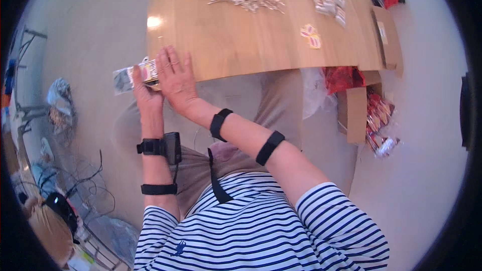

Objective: Sort and arrange cotton swabs on a table and place them into small plastic containers.

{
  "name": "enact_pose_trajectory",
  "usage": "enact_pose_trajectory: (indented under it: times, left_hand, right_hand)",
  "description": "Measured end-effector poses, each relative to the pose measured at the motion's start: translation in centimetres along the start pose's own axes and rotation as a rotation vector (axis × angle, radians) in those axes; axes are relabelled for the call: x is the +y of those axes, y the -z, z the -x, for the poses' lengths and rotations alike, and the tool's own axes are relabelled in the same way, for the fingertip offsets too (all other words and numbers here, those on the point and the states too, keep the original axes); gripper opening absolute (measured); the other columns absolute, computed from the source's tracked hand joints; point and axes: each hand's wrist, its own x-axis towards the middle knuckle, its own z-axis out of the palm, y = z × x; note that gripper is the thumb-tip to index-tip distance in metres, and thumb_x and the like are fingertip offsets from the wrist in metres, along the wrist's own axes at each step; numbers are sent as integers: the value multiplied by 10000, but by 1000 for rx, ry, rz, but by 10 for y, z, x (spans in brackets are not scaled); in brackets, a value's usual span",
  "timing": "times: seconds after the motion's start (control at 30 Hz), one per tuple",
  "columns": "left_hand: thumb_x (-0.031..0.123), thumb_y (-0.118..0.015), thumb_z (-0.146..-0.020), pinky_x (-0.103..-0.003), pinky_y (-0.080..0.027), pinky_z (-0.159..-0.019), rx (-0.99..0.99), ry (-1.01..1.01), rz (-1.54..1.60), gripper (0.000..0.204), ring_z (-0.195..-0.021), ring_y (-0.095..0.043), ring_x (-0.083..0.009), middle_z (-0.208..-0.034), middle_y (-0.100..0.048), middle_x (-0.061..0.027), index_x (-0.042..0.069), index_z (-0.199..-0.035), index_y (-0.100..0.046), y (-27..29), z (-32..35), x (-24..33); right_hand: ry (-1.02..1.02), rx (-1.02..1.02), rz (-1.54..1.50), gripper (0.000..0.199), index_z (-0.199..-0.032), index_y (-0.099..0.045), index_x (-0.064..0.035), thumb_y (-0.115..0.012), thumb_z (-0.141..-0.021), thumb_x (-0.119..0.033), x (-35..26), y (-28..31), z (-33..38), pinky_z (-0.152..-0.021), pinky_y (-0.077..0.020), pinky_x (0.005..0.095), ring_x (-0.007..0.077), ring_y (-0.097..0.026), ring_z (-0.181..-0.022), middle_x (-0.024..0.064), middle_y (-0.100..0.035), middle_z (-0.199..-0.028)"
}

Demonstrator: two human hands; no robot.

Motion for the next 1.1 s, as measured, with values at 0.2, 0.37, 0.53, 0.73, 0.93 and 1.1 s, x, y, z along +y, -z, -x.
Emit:
enact_pose_trajectory:
  times: [0.2,0.37,0.53,0.73,0.93,1.1]
  left_hand:
    - [400,-730,-933,-451,-529,-1012,-47,13,-41,533,-1130,-648,-291,-1243,-651,-140,22,-1266,-555,-4,9,7]
    - [390,-695,-965,-422,-545,-987,63,-45,-104,503,-1121,-646,-280,-1229,-650,-148,16,-1268,-548,-1,0,8]
    - [358,-640,-1006,-423,-571,-940,-78,-35,-153,415,-1065,-672,-285,-1190,-662,-149,22,-1234,-553,11,-3,11]
    - [320,-611,-1026,-436,-587,-889,2,-54,-83,337,-1012,-689,-269,-1136,-671,-140,30,-1192,-576,-4,-1,-2]
    - [289,-657,-1000,-395,-591,-848,103,-200,-45,351,-987,-673,-225,-1086,-652,-91,17,-1206,-572,-7,2,-18]
    - [251,-690,-977,-376,-579,-825,148,-285,-36,355,-969,-664,-191,-1099,-650,-79,9,-1214,-582,-14,6,-22]
  right_hand:
    - [3,15,-10,609,-1444,-481,9,-554,-897,-248,1,5,4,-1187,-195,665,358,-300,-1501,192,-390,-1569]
    - [23,21,3,601,-1446,-488,1,-543,-905,-255,1,0,2,-1195,-179,666,372,-293,-1502,193,-377,-1579]
    - [17,46,10,579,-1433,-510,-10,-541,-905,-246,-3,-3,-1,-1196,-187,660,363,-310,-1495,190,-400,-1559]
    - [-52,48,-49,556,-1426,-510,-29,-546,-916,-248,1,-16,-2,-1190,-227,641,308,-359,-1470,142,-427,-1534]
    - [26,-122,53,668,-1505,-415,-26,-599,-896,-230,4,9,1,-1178,-228,648,325,-273,-1515,116,-346,-1611]
    - [39,-104,2,623,-1468,-476,-37,-605,-884,-209,2,19,-1,-1189,-205,650,321,-303,-1502,108,-384,-1590]
